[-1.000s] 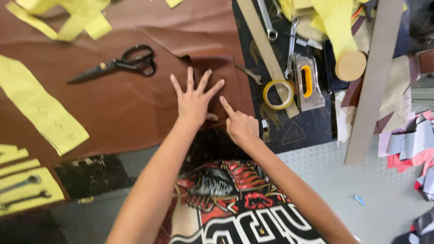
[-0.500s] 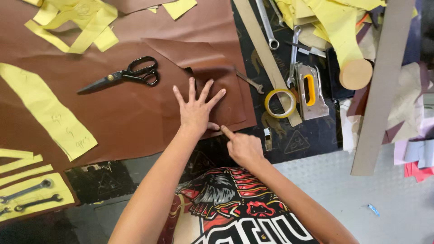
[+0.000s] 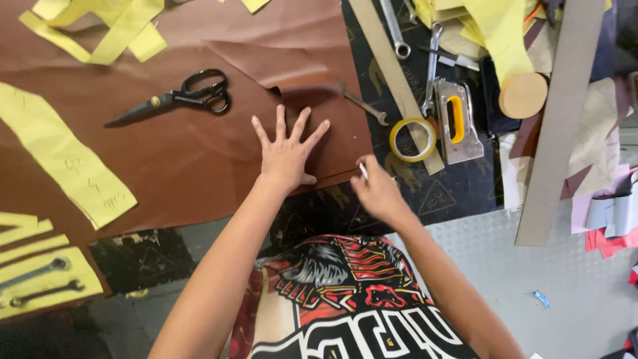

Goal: The person uses a white marker to trace a pattern onto a brown leather sheet, then uses large shears to cut the leather along the marked lines. Wrenches are used to hold the yellow paper templates in place during the cutting process.

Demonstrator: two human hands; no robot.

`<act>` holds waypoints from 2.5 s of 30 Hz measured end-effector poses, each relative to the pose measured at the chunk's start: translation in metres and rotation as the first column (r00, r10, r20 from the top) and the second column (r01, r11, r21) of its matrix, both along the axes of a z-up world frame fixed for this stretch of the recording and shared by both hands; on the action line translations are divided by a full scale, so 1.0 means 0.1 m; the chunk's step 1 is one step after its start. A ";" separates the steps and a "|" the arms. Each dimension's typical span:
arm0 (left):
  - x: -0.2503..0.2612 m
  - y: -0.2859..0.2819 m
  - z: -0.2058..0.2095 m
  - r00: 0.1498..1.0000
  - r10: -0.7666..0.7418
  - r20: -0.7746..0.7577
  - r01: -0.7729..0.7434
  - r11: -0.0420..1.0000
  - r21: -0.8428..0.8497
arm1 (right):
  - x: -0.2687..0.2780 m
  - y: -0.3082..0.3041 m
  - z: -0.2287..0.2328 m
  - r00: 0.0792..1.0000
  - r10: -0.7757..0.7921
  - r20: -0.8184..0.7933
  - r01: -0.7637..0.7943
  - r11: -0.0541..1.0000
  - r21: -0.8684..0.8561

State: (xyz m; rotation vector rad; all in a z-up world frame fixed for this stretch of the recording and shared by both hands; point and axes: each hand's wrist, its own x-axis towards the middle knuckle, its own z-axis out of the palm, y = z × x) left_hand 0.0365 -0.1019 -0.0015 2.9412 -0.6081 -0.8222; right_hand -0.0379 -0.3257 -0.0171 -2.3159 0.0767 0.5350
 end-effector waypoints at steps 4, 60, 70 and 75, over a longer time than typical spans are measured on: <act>-0.08 0.07 -0.06 0.983 0.153 0.098 -0.128 0.965 -0.231 | 0.20 0.11 0.13 0.996 -0.023 -0.087 0.042 0.975 0.220; 0.04 0.03 -0.21 0.986 0.138 0.092 -0.121 0.979 -0.165 | 0.03 0.35 0.08 0.927 0.063 0.371 -0.082 0.996 0.038; 0.09 -0.01 -0.11 0.994 0.106 -0.002 -0.106 0.993 -0.051 | -0.11 0.42 -0.02 0.899 0.221 0.377 -0.216 0.975 -0.056; 0.08 0.01 -0.13 0.994 0.107 0.039 -0.103 0.991 -0.087 | -0.26 0.47 0.06 0.927 0.195 0.321 -0.221 0.974 0.044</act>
